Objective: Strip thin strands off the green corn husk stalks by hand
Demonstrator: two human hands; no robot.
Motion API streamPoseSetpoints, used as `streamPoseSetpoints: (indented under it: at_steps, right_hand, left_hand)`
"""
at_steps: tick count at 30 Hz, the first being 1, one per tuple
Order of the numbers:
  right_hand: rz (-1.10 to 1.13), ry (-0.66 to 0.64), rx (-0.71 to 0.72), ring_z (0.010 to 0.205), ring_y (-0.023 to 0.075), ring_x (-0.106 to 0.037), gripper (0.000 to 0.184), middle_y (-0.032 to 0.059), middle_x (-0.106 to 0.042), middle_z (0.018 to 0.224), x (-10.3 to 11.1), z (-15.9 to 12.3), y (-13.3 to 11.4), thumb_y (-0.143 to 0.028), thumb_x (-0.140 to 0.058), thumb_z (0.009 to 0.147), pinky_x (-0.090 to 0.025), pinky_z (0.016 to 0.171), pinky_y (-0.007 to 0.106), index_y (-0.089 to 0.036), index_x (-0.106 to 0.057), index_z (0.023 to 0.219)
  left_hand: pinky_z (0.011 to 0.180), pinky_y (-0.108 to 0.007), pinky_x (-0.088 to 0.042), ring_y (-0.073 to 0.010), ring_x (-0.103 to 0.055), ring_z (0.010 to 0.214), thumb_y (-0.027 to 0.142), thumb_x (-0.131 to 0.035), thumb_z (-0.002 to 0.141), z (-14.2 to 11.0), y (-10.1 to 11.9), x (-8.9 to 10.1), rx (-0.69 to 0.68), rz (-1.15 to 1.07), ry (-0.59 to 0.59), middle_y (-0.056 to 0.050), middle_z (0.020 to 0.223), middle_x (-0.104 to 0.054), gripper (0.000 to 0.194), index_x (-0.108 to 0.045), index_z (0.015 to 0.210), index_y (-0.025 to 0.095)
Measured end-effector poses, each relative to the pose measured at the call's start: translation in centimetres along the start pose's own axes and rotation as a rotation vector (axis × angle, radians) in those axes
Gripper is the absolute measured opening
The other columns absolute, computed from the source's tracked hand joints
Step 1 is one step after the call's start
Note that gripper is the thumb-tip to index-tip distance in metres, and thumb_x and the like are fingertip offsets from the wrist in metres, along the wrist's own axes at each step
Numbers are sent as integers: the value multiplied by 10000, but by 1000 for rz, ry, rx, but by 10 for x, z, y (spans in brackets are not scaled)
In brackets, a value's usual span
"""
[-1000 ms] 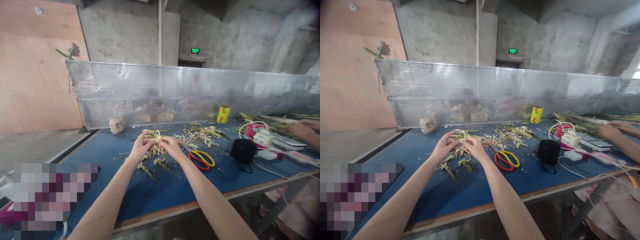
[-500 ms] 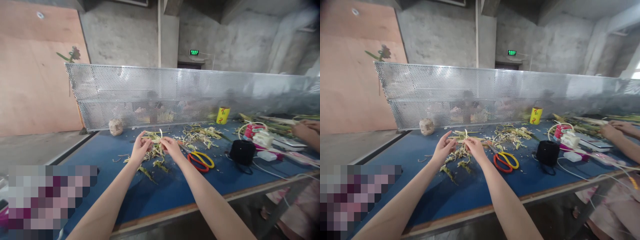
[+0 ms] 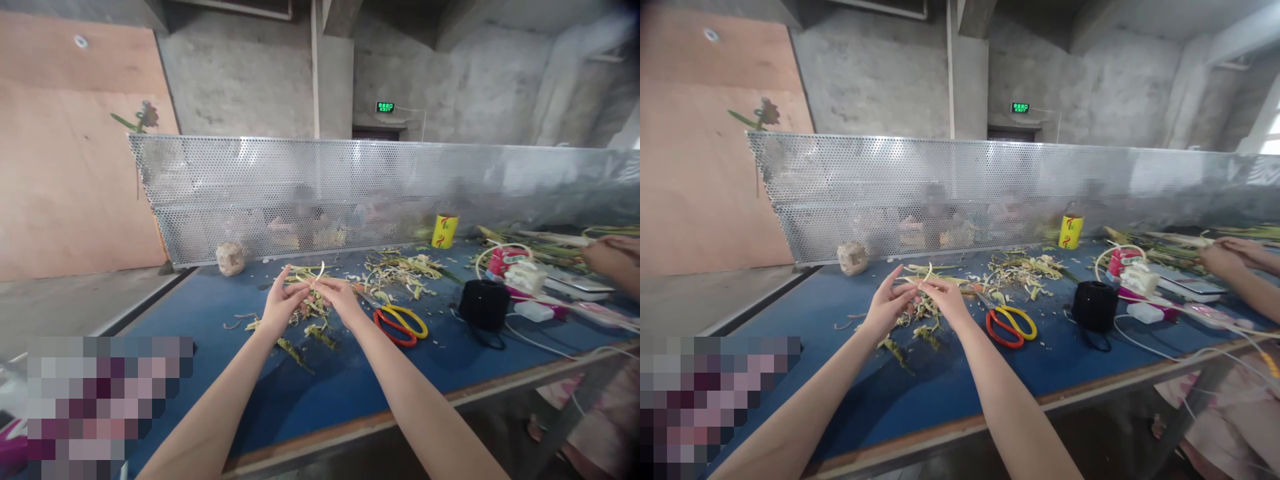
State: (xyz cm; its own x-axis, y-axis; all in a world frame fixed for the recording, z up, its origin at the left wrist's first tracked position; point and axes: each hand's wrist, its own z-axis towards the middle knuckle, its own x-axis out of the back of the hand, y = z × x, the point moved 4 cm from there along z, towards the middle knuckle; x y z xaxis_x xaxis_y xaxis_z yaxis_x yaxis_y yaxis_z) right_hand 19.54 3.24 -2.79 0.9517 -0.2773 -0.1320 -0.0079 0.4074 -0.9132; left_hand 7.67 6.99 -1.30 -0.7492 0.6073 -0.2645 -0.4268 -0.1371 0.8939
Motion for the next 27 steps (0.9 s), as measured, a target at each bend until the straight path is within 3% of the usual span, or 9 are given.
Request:
streamPoseSetpoints:
  at_steps: [4, 7, 12, 20, 24, 27]
  right_hand:
    - [13, 18, 19, 455, 63, -274, 319, -35, -421, 502, 3, 1, -2, -401, -611, 643, -212, 417, 205, -172, -684, 852]
    - [15, -37, -13, 417, 55, -233, 338, -56, -345, 447, -1, -2, -3, -422, -606, 643, -190, 397, 205, -165, -680, 850]
    - [15, -108, -42, 380, 52, -205, 369, -74, -257, 402, -7, -4, -1, -470, -566, 669, -165, 384, 204, -163, -683, 836]
    - [-5, -14, 10, 390, 50, -232, 330, -36, -456, 490, 0, 1, -2, -428, -605, 632, -168, 393, 214, -158, -679, 805]
    - [-37, 14, 17, 398, 58, -232, 293, -49, -407, 442, 2, -2, -3, -410, -620, 621, -170, 402, 218, -159, -681, 760]
    - [-58, 46, 37, 404, 66, -222, 286, -67, -309, 406, 4, -3, -4, -414, -590, 653, -184, 411, 219, -165, -672, 769]
  left_hand:
    - [402, -195, -411, -122, -585, 552, 188, -713, 572, 0, 0, 1, 23, 23, 6, -36, 775, -649, 857, -240, 1286, 159]
    - [427, -185, -414, -114, -589, 592, 197, -719, 568, 1, -2, 2, 23, 23, 17, -28, 805, -641, 874, -235, 1295, 181]
    - [431, -173, -383, -87, -555, 529, 252, -691, 617, -1, -2, 0, 78, 47, 6, 15, 620, -616, 864, -202, 1322, 146]
    - [366, -174, -311, -46, -424, 337, 315, -676, 626, -3, -2, -4, 140, 107, -95, 34, 503, -596, 883, -183, 1331, 115]
    - [376, -182, -365, -104, -532, 421, 285, -698, 595, -3, -2, -7, 149, 163, -148, 17, 513, -614, 904, -196, 1325, 108]
    - [367, -193, -394, -106, -527, 388, 254, -697, 596, -5, -2, -9, 148, 203, -176, 22, 501, -612, 876, -219, 1318, 124]
